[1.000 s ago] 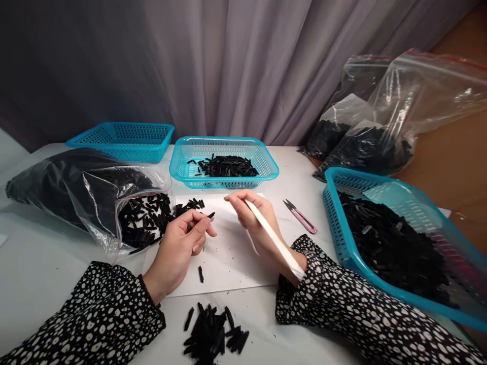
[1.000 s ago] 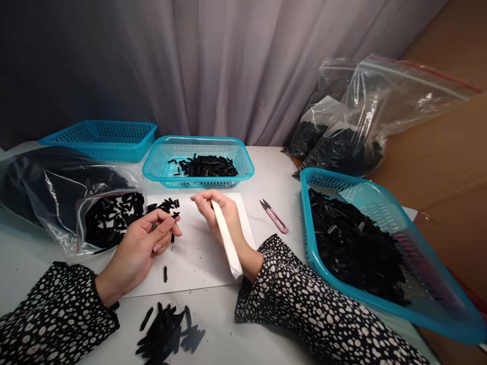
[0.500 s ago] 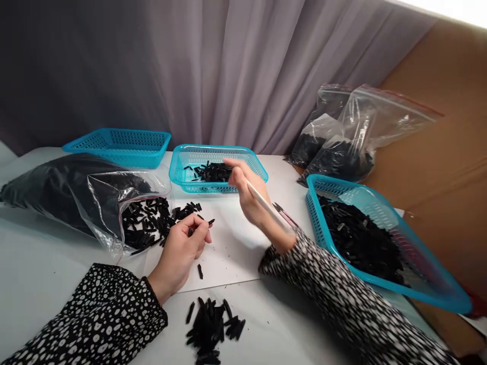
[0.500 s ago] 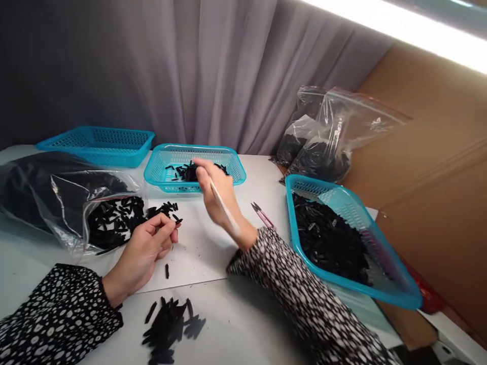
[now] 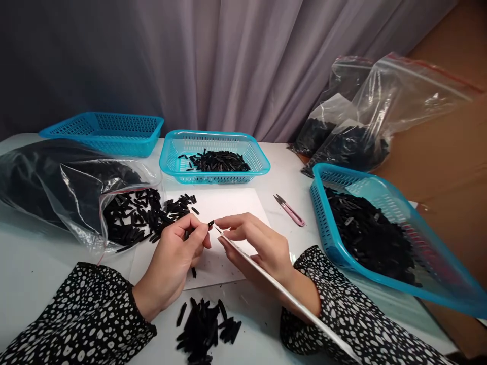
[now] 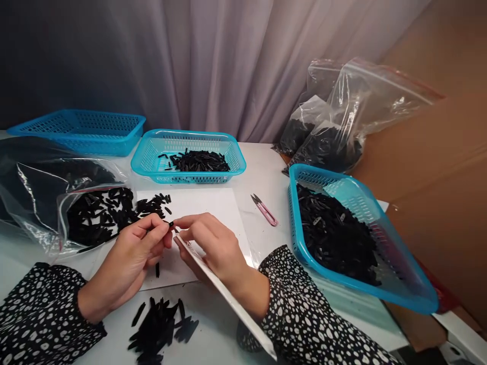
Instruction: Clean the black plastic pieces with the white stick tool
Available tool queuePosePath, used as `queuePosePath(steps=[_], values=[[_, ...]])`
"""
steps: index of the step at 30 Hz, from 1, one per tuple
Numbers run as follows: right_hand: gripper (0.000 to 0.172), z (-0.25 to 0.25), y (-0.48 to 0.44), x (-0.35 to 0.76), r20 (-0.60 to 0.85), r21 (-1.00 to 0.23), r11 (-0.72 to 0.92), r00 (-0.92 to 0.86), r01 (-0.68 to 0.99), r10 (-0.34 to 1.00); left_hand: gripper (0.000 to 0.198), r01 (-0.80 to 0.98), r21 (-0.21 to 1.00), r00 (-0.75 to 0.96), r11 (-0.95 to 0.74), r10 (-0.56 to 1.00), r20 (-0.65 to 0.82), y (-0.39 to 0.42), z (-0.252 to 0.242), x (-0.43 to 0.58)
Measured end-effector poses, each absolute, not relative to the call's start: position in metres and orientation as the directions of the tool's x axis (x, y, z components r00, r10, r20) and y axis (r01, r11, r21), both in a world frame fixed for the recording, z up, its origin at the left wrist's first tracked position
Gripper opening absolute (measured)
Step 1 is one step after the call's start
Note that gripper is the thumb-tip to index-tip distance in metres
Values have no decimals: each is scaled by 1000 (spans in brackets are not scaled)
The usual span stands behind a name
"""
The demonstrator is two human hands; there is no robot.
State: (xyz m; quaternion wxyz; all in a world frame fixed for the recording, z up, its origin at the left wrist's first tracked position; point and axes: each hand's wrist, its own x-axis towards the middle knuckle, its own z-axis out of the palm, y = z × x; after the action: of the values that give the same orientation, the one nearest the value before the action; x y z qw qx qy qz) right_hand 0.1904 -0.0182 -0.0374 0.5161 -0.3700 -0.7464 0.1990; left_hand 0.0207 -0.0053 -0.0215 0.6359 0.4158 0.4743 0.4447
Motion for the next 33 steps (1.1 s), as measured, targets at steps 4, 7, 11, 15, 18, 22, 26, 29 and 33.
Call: queuePosePath(steps=[4, 7, 11, 15, 18, 22, 26, 29, 33], values=[[11, -38, -19, 189, 643, -647, 674, -220, 357, 734, 35, -191, 943, 169, 272, 955, -242, -5, -22, 21], [11, -41, -19, 189, 663, -633, 685, -206, 360, 720, 36, -193, 943, 170, 270, 956, -239, -6, -23, 21], [9, -40, -19, 189, 663, -629, 681, -199, 376, 722, 36, -176, 948, 176, 264, 956, -233, -7, -24, 20], [7, -41, -18, 189, 692, -596, 705, -198, 384, 694, 35, -165, 954, 182, 250, 958, -220, -6, -24, 21], [6, -43, -16, 189, 744, -531, 750, -207, 395, 635, 35, -162, 958, 185, 237, 961, -206, -6, -24, 21], [11, -41, -14, 191, 760, -399, 789, -313, 467, 570, 36, -166, 957, 191, 238, 960, -206, -7, -23, 21], [19, -38, -11, 193, 768, -200, 819, -433, 537, 472, 40, -163, 949, 218, 270, 948, -232, -8, -22, 20], [21, -37, -9, 194, 764, -121, 823, -478, 555, 434, 41, -173, 938, 234, 301, 937, -258, -8, -20, 20], [26, -37, -5, 193, 769, -73, 815, -487, 575, 413, 42, -205, 920, 228, 334, 930, -287, -6, -17, 21]])
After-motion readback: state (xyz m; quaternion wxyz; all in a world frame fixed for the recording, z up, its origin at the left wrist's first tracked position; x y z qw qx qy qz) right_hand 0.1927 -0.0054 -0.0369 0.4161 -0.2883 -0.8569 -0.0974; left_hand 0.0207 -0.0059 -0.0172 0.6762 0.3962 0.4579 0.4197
